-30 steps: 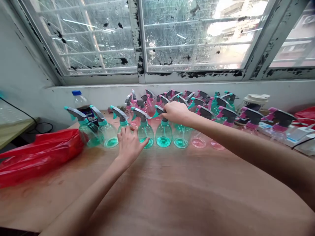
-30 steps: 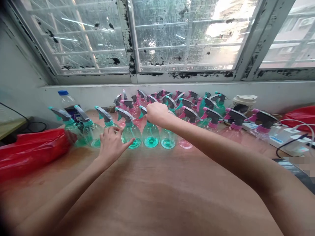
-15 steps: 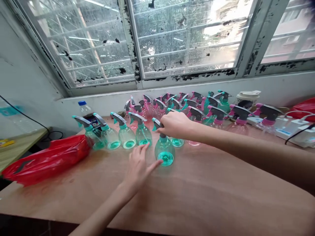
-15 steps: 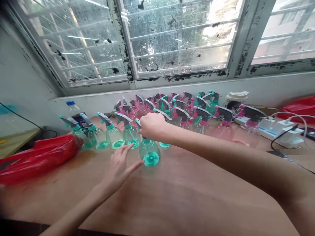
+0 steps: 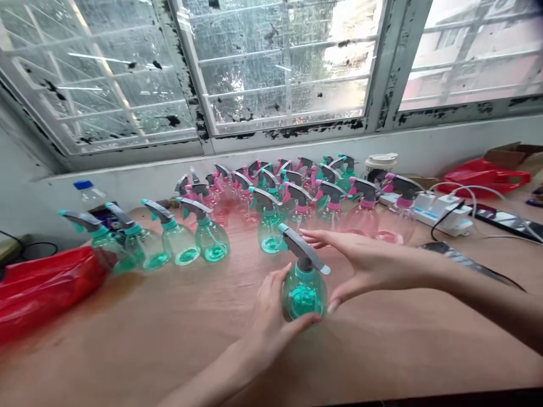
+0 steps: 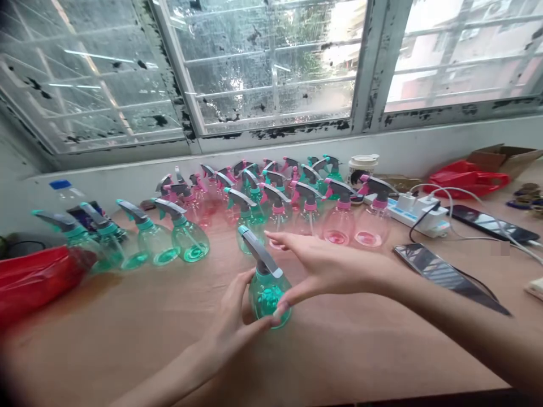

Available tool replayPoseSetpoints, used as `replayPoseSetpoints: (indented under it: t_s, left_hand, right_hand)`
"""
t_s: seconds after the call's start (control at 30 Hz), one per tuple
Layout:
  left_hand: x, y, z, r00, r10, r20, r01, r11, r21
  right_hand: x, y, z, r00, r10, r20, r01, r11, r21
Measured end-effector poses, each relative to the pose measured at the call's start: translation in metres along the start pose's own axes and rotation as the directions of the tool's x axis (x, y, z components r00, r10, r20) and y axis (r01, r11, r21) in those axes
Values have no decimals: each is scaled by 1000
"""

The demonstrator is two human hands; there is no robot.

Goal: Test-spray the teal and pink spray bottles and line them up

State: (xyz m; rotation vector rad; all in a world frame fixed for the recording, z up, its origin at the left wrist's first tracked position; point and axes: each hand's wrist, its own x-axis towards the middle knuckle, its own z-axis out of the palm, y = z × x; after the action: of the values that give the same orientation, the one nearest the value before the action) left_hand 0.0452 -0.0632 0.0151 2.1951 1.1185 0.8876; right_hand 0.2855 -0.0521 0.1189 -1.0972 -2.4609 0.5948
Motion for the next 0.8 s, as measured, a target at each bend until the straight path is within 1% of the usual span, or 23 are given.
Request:
replayPoseSetpoints:
  t_s: [0.03, 0.1, 0.13, 0.17, 0.23, 0.27, 0.33, 0.4, 0.43, 0.53, 0.6, 0.63, 0.73, 0.8]
  left_hand:
    - [4, 3, 6, 1000, 11, 7, -11, 1000, -23]
    - [13, 11, 18, 999, 33, 19, -32, 998, -56]
    - [17, 16, 23, 999, 40, 28, -38, 997, -62]
    - [21, 21, 28, 998, 42, 36, -40, 997, -62]
    - [27, 28, 35, 997, 29, 73, -26, 999, -44]
    - [29, 30, 37, 996, 26, 91, -24, 999, -30]
    - [31, 30, 37, 991, 38, 125, -39, 999, 1]
    - [32, 23, 32, 981, 61, 186, -68, 997, 32]
    - [32, 18, 29, 971, 68, 228, -82, 995, 52]
    - [33, -2, 17, 931, 74, 356, -134, 980, 148]
    - [34, -16, 9, 909, 90, 408, -193, 956, 220]
    - [35, -23, 6, 902, 96, 420, -217, 943, 252]
    - [38, -37, 0, 908, 89, 410, -242, 909, 339]
    - [38, -40, 0, 910, 82, 406, -245, 897, 368]
  right_hand:
    - [-2, 6, 5, 999, 7, -50, -5, 999, 50]
    - [-1, 12, 16, 988, -13, -151, 38, 986, 163]
    - [1, 14, 22, 976, -10, -217, 56, 978, 203]
    - [4, 15, 28, 958, -6, -288, 77, 968, 238]
    - [8, 18, 40, 905, 41, -423, 106, 943, 317]
    - [8, 20, 45, 881, 67, -469, 118, 928, 354]
    - [9, 26, 52, 844, 117, -524, 128, 904, 409]
    - [8, 31, 55, 824, 136, -550, 141, 891, 432]
    - [9, 33, 55, 823, 134, -552, 148, 887, 437]
    - [13, 37, 52, 847, 100, -522, 171, 878, 447]
    - [19, 40, 49, 863, 77, -498, 179, 877, 445]
    - [23, 41, 48, 867, 57, -495, 192, 878, 438]
    - [33, 45, 47, 873, -4, -488, 240, 874, 423]
    - [37, 44, 46, 892, 4, -451, 224, 864, 451]
